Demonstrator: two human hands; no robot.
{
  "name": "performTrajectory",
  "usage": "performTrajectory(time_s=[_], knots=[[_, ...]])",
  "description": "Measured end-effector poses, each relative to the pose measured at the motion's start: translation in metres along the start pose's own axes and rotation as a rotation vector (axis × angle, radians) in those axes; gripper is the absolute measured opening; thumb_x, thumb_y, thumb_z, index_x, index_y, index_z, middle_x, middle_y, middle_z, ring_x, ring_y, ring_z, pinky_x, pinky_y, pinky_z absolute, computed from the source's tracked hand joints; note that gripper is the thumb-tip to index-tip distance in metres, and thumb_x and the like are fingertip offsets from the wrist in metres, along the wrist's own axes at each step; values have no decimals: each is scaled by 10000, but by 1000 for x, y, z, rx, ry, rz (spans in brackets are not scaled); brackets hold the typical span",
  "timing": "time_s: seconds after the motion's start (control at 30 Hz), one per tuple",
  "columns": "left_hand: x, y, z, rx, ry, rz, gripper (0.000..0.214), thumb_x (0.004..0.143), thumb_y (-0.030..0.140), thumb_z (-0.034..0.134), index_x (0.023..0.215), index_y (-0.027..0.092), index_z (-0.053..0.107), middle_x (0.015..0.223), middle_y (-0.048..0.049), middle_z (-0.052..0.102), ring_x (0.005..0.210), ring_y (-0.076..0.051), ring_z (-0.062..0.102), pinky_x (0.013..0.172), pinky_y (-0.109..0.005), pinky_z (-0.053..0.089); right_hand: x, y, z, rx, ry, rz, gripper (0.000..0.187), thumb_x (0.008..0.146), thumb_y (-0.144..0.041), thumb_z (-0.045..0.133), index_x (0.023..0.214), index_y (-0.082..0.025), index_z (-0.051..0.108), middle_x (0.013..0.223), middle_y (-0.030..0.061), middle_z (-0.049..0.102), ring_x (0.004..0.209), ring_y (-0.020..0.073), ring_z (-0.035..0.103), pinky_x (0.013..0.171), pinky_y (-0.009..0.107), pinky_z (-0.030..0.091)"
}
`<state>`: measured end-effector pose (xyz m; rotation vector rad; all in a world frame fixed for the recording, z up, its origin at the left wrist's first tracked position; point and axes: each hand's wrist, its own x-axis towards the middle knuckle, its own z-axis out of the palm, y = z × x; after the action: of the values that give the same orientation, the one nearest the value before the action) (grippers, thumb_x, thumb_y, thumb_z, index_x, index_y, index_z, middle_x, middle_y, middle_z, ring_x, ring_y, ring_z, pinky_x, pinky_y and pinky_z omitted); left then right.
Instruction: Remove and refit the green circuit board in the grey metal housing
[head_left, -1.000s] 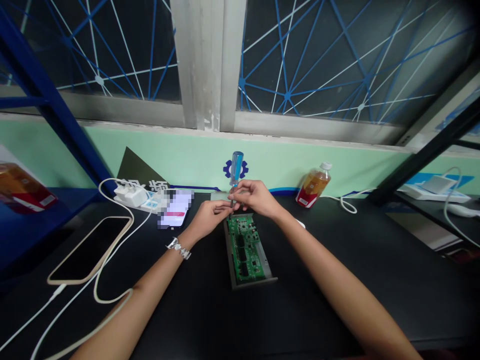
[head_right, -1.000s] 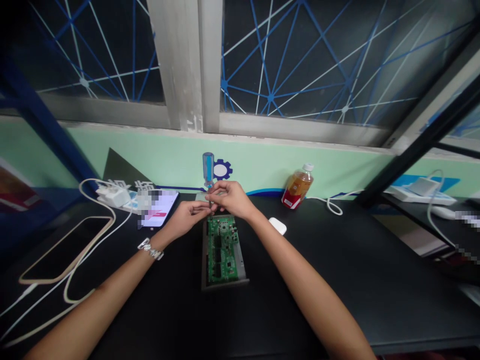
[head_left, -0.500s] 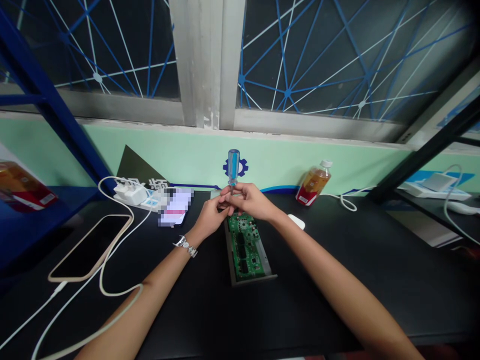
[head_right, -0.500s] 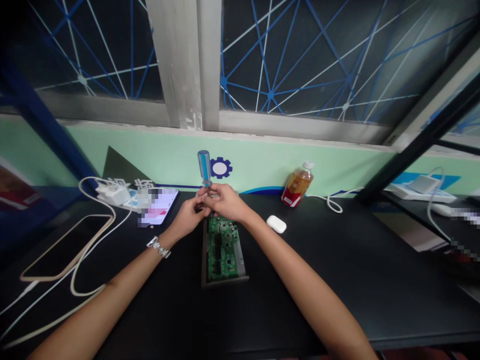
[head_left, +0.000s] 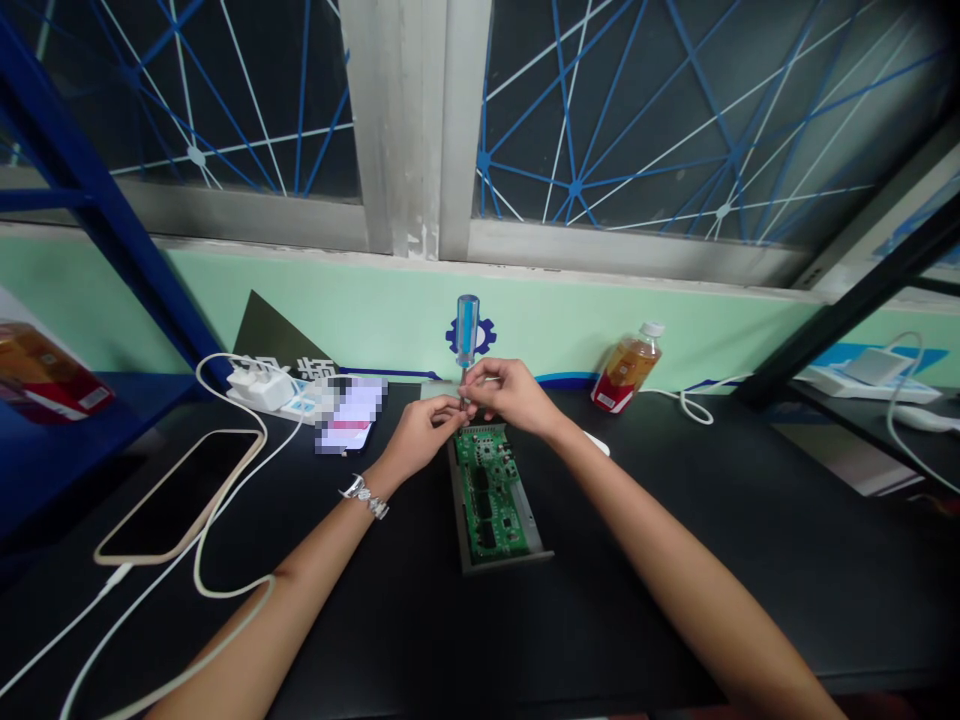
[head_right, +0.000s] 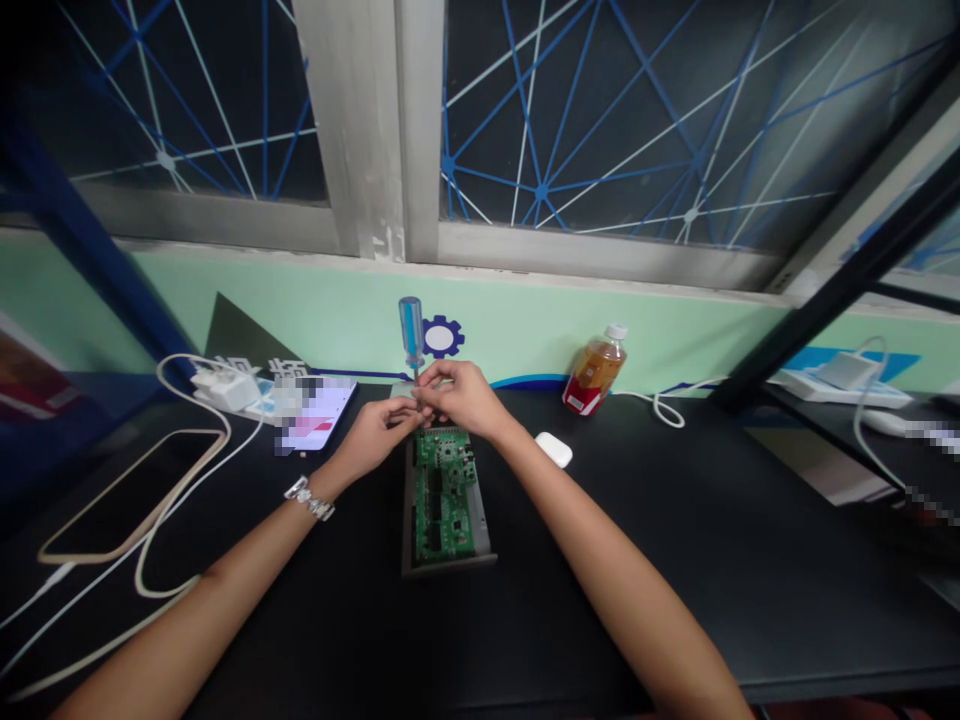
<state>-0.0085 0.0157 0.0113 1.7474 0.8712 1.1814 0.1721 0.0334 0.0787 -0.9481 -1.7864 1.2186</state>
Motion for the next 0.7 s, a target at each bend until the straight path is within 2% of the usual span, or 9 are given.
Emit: performTrajectory(time_s=[0.17, 0.3, 0.47, 0.57, 0.7], knots=[[-3, 2, -7, 40, 0, 19, 235, 906, 329, 629, 1030, 149, 716, 1024, -97, 759, 946, -217, 724, 893, -341, 559, -5, -8, 1, -58, -32, 12, 166, 834, -299, 686, 919, -180, 607, 638, 9, 676, 597, 150, 673, 459, 192, 483], [-3, 2, -3, 101, 47, 38, 167, 891, 285, 634, 945, 147, 712, 909, -68, 762, 844, -200, 722, 796, -299, 557, -7, -10, 5, -56, -84, 15, 182, 850, -310, 677, 955, -186, 594, 666, 9, 665, 597, 146, 663, 452, 199, 493], [2, -4, 5, 164, 105, 47, 88, 846, 172, 622, 801, 143, 692, 755, -35, 740, 712, -173, 689, 683, -258, 520, -10, -14, 11, -42, -128, -2, 258, 834, -322, 703, 1015, -158, 618, 829, 37, 682, 621, 127, 671, 457, 193, 488], [4, -9, 9, 109, 97, 46, 109, 840, 175, 633, 741, 140, 665, 763, -49, 744, 739, -187, 699, 699, -264, 525, -9, -12, 13, -49, -130, 1, 267, 855, -338, 681, 1036, -149, 628, 758, 29, 684, 608, 129, 666, 463, 197, 485], [4, -6, 11, 71, 83, 24, 180, 880, 296, 646, 840, 129, 702, 821, -73, 757, 779, -206, 710, 725, -288, 542, -7, -5, 11, -102, -27, -39, 225, 864, -377, 670, 930, -162, 656, 607, 7, 657, 514, 130, 628, 462, 227, 489]])
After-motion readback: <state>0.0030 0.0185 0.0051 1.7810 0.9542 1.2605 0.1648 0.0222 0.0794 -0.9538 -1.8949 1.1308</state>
